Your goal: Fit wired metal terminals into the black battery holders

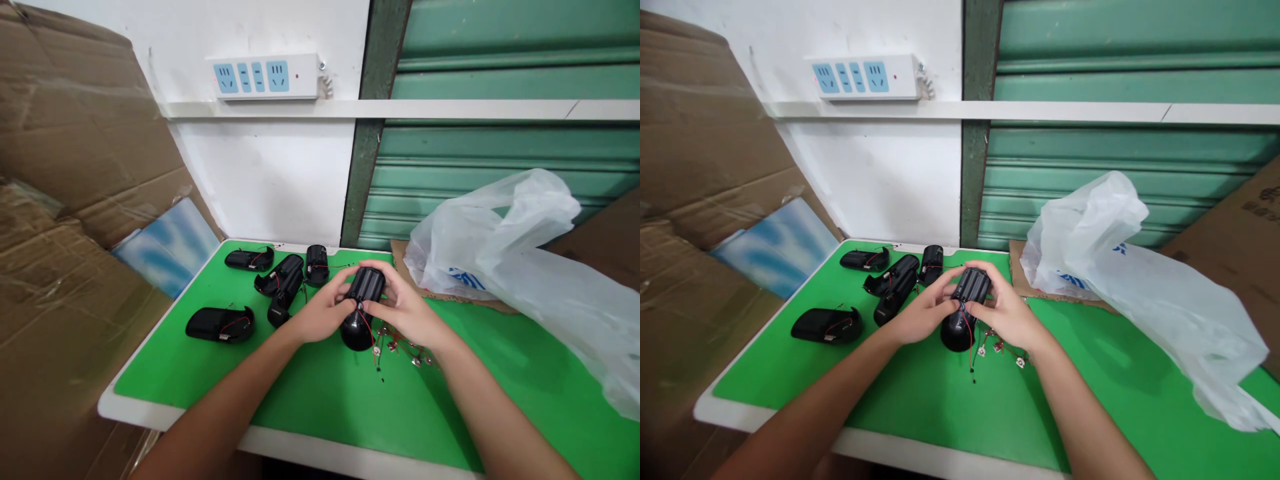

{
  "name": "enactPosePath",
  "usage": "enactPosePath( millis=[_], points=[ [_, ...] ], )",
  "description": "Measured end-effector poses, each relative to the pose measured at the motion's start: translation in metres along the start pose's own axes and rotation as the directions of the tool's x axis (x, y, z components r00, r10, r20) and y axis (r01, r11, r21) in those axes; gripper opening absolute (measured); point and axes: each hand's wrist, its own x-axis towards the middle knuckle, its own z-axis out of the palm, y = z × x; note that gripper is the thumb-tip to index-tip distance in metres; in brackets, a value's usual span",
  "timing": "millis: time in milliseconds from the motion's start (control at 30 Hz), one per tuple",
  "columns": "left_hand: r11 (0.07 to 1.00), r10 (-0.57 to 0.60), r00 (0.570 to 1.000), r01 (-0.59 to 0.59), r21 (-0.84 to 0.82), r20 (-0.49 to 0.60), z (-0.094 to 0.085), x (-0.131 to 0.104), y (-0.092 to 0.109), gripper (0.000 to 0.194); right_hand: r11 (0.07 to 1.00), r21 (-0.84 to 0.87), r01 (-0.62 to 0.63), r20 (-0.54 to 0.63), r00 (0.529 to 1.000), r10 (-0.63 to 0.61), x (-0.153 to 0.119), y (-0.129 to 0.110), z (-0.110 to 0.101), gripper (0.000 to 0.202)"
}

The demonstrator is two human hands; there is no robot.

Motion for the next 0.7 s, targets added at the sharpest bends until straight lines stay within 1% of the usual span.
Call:
enactPosePath(
  millis=[67, 133, 167, 233, 300, 333, 400, 467, 500, 600, 633, 700],
  points=[
    [0.997, -0.035, 0.999, 0.033, -0.075, -0.026, 0.001, 0.002, 0.001, 0.077, 1.0, 0.012, -0.005, 0.001, 1.0, 0.005, 0.0, 0.0, -0.001, 0.058],
    [0.974, -0.069, 0.996, 0.054, -0.218, -0.061, 0.005, 0.003, 0.003, 0.07, 1.0, -0.004, 0.0, -0.019, 1.0, 0.0, 0.001, 0.0, 0.0, 0.06],
    [0.951, -0.09, 0.994, 0.066, -0.302, -0.068, 0.007, 0.004, 0.005, 0.064, 1.0, -0.023, 0.007, -0.036, 0.999, -0.008, 0.001, 0.001, 0.001, 0.062],
    [0.89, -0.147, 0.988, 0.113, -0.441, -0.045, 0.013, 0.004, 0.007, 0.056, 0.997, -0.075, 0.024, -0.064, 0.998, -0.029, 0.002, 0.002, 0.001, 0.064],
    [0.852, -0.2, 0.98, 0.167, -0.496, -0.014, 0.017, 0.004, 0.008, 0.056, 0.989, -0.14, 0.049, -0.069, 0.996, -0.06, 0.003, 0.002, 0.0, 0.064],
    [0.853, -0.208, 0.978, 0.17, -0.493, -0.023, 0.018, 0.004, 0.008, 0.057, 0.982, -0.178, 0.069, -0.081, 0.993, -0.084, 0.003, 0.002, -0.001, 0.062],
    [0.894, -0.183, 0.979, 0.127, -0.431, -0.091, 0.02, 0.004, 0.005, 0.059, 0.954, -0.276, 0.121, -0.141, 0.976, -0.165, 0.003, -0.001, -0.004, 0.05],
    [0.947, -0.148, 0.975, 0.091, -0.307, -0.166, 0.02, 0.005, 0.001, 0.062, 0.9, -0.401, 0.168, -0.184, 0.948, -0.259, 0.003, -0.005, -0.004, 0.033],
    [0.968, -0.134, 0.973, 0.088, -0.234, -0.189, 0.019, 0.005, -0.001, 0.063, 0.867, -0.462, 0.187, -0.174, 0.94, -0.295, 0.002, -0.008, -0.002, 0.025],
    [0.996, -0.093, 0.971, 0.09, -0.024, -0.22, 0.019, 0.006, -0.004, 0.063, 0.756, -0.605, 0.25, -0.049, 0.936, -0.349, 0.001, -0.012, 0.005, 0.006],
    [0.996, -0.08, 0.972, 0.088, 0.027, -0.222, 0.019, 0.006, -0.004, 0.062, 0.721, -0.64, 0.265, -0.016, 0.934, -0.358, 0.0, -0.012, 0.007, 0.005],
    [0.992, -0.065, 0.972, 0.088, 0.093, -0.226, 0.02, 0.005, -0.004, 0.061, 0.653, -0.706, 0.274, 0.014, 0.927, -0.374, 0.0, -0.01, 0.011, 0.008]
  ],
)
